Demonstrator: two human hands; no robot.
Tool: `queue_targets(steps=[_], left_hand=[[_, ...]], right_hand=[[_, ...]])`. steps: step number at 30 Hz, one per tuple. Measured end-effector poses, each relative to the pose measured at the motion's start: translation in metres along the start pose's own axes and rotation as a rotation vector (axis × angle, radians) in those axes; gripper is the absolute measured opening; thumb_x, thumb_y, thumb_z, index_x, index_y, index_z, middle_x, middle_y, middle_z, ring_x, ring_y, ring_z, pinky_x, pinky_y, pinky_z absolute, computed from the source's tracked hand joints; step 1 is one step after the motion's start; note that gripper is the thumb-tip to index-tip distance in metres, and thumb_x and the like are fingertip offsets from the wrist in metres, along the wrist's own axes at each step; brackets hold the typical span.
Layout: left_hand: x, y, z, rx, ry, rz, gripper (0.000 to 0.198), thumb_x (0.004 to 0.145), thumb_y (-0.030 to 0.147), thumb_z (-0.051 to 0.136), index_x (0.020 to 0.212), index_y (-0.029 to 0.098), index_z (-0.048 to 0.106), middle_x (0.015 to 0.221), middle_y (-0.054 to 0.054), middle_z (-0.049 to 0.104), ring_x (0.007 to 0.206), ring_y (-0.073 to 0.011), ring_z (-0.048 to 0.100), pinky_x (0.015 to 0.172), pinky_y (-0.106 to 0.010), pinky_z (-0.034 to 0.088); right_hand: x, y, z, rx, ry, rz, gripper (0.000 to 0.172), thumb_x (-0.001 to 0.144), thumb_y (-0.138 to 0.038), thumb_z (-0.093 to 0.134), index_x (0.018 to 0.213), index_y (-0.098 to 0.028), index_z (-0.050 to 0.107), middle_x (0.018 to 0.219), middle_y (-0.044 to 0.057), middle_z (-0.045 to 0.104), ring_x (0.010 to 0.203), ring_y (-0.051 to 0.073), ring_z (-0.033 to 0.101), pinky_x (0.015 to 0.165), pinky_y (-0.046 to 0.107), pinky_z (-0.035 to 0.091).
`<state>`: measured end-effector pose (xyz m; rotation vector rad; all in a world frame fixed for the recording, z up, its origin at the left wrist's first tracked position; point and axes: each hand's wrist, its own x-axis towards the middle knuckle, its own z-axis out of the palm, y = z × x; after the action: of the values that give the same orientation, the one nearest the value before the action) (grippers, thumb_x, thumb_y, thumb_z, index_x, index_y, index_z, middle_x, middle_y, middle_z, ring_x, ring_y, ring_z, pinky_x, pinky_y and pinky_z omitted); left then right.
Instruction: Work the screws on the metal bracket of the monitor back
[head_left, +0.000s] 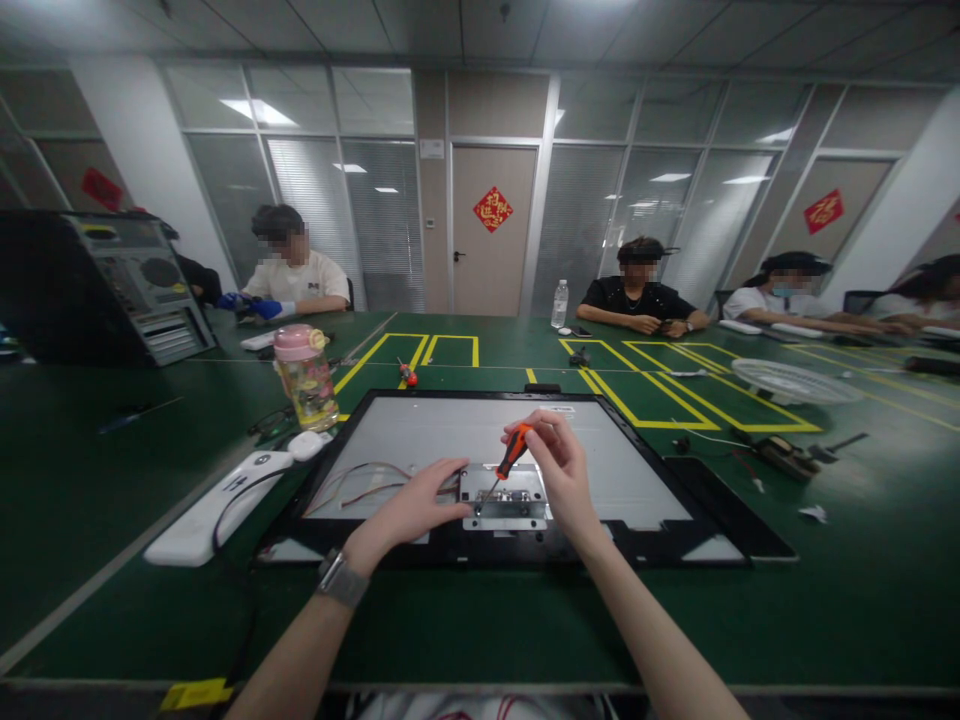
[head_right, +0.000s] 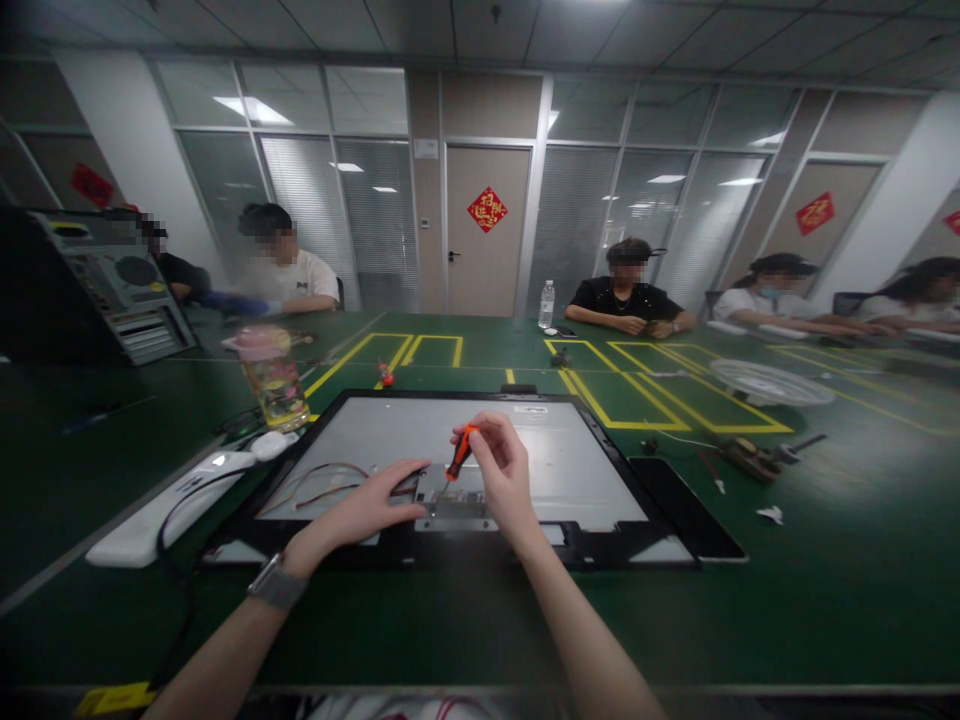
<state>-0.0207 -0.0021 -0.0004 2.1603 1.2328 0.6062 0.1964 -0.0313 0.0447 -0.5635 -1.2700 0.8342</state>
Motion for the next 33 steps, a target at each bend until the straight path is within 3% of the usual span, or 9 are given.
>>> queue_targets(steps=[14, 19, 23, 28, 33], left_hand=[[0.0007, -0.0009, 0.0007, -0.009, 0.012, 0.001, 0.068, 0.08, 0.042, 0.07, 0.141, 0.022, 0.052, 0.15, -0.009, 0.05, 0.137, -0.0282, 0.047, 0.115, -0.037, 0.033], [0.0001, 0.0002, 0.0003, -0.009, 0.017, 0.002, 0.066, 0.079, 0.04, 0.07, 0.141, 0.024, 0.052, 0.149, -0.008, 0.051, 0.137, -0.0279, 0.047, 0.115, -0.037, 0.033], [-0.0004, 0.0018, -0.0002, -0.006, 0.014, -0.004, 0.066, 0.08, 0.04, 0.07, 0.141, 0.023, 0.052, 0.149, -0.008, 0.051, 0.136, -0.0282, 0.048, 0.115, -0.038, 0.033], [-0.0003, 0.0011, 0.0003, 0.0, 0.008, 0.002, 0.067, 0.081, 0.041, 0.069, 0.142, 0.023, 0.051, 0.151, -0.008, 0.049, 0.137, -0.0282, 0.046, 0.116, -0.039, 0.032], [-0.001, 0.0038, -0.0007, 0.008, -0.001, -0.013, 0.067, 0.081, 0.041, 0.069, 0.142, 0.023, 0.05, 0.151, -0.008, 0.049, 0.138, -0.0274, 0.045, 0.117, -0.038, 0.031]], right_hand=[[0.0004, 0.0038, -0.0009, -0.048, -0.007, -0.025, 0.015, 0.09, -0.037, 0.066, 0.096, -0.024, 0.067, 0.09, 0.004, 0.073, 0.085, 0.02, 0.071, 0.081, 0.036, 0.056], [0.0015, 0.0073, -0.0003, -0.093, 0.077, -0.046, 0.015, 0.08, -0.031, 0.077, 0.089, -0.024, 0.068, 0.082, 0.0, 0.065, 0.075, 0.015, 0.064, 0.071, 0.029, 0.053], [0.0023, 0.006, -0.0011, -0.123, 0.055, -0.036, 0.013, 0.077, -0.032, 0.079, 0.084, -0.024, 0.072, 0.081, 0.0, 0.063, 0.074, 0.015, 0.062, 0.068, 0.028, 0.053], [0.001, 0.0025, -0.0016, -0.099, -0.009, 0.022, 0.024, 0.087, -0.04, 0.069, 0.105, -0.026, 0.074, 0.09, 0.004, 0.071, 0.086, 0.02, 0.069, 0.078, 0.035, 0.057], [0.0013, 0.0047, -0.0021, 0.022, -0.047, 0.073, 0.025, 0.09, -0.045, 0.065, 0.102, -0.025, 0.073, 0.095, 0.006, 0.075, 0.087, 0.022, 0.072, 0.084, 0.041, 0.058]])
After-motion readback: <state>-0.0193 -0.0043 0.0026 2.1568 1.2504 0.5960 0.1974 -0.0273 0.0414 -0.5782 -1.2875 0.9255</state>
